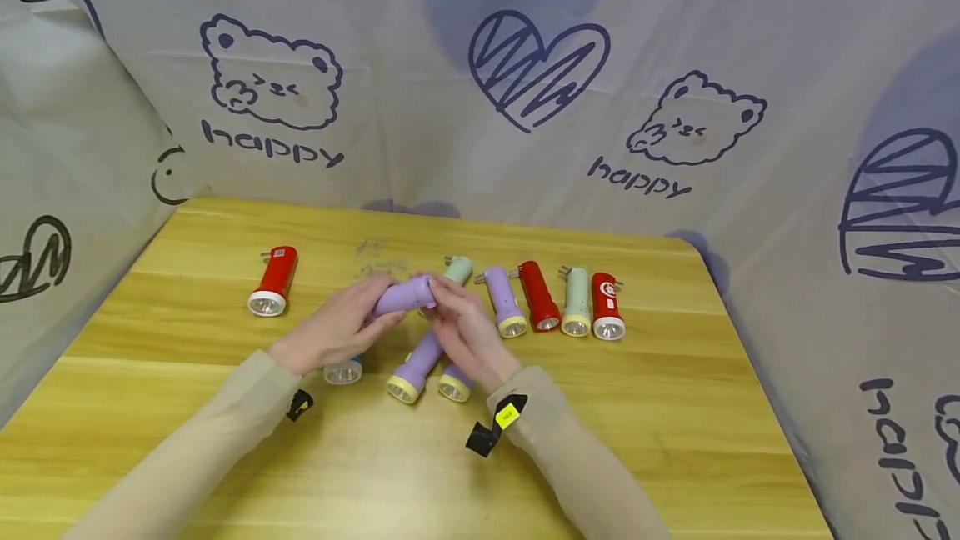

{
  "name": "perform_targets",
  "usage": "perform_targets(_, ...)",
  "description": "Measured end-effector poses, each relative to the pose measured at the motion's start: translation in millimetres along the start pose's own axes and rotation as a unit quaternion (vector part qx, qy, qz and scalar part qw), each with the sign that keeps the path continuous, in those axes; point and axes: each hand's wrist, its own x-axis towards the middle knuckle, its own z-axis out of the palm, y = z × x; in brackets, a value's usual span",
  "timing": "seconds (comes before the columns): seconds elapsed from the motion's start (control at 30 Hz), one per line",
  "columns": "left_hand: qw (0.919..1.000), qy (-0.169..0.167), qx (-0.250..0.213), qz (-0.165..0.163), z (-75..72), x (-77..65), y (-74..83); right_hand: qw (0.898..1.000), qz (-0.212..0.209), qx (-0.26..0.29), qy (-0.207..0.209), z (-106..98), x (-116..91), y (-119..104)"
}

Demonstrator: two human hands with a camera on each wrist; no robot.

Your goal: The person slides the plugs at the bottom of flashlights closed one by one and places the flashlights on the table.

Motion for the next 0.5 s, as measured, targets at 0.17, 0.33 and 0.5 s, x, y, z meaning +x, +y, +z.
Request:
perform_targets(0.17,0.9997,-0.012,0.0,0.022,-2.3,-3.8,-2.4,1.0,0.012,0.013,0.001,3.0,0.4,1.5)
perform_targets(0.33,0.9992,-0.013,0.001,0.037,-2.5,-4.1,-2.9,1.0,0.007,0.001,0.005,4.4,0.8,0.1)
perform_targets(0.5,0.9993,-0.013,0.004,0.034,-2.1,-1.8,-2.0,1.0,0.013,0.004,0.015,4.3,0.8,-2.8)
